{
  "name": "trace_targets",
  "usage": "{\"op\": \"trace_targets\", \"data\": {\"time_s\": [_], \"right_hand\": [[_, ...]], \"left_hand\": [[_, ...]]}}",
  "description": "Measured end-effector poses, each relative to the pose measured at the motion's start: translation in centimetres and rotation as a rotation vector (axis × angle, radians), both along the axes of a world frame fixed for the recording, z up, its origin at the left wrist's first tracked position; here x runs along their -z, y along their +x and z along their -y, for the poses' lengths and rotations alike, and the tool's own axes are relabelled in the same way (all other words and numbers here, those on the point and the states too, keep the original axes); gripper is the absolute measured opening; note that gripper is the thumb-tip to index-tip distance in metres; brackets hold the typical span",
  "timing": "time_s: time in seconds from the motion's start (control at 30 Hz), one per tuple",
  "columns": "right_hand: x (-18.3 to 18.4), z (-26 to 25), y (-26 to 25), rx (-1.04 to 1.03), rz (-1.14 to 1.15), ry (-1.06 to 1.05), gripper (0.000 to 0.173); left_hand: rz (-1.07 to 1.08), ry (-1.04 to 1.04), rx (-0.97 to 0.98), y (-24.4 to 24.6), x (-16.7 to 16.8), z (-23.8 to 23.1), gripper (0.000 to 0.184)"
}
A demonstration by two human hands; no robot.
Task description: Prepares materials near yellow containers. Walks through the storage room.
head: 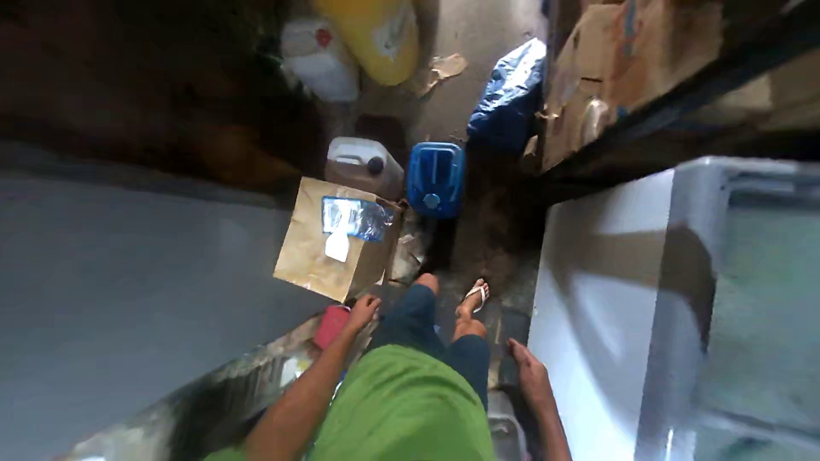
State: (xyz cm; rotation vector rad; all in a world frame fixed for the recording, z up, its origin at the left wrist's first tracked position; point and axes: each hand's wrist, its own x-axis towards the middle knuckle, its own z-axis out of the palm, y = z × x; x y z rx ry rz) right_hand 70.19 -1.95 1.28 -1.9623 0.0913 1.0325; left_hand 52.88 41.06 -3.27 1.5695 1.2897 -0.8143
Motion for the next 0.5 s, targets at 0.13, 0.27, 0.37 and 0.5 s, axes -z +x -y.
{"op": "trace_targets", "data": {"time_s": [0.13, 0.27, 0.37, 0.5], "right_hand": [[0.0, -2.6, 9.1, 0.006, -0.116, -0.013, 0.047], [1.5, -8.5, 16.2, 0.112, -0.221, -0.112, 0.046], [2.3, -14.5, 20.1, 0.148, -0.185, -0.140, 0.044], [3.3, -20.8, 23.4, -0.030, -0.096, -0.105, 0.045]], "left_hand": [[-0.028, -0.005, -0.130, -2.4, -0.7, 2.5, 0.042], [-0.004, 0.081, -0.237, 2.9, 0.4, 3.4, 0.046], [0.005, 0.152, -0.215, 10.9, 2.9, 1.0, 0.055], [0.010, 0.062, -0.149, 23.0, 6.7, -4.2, 0.067]]}}
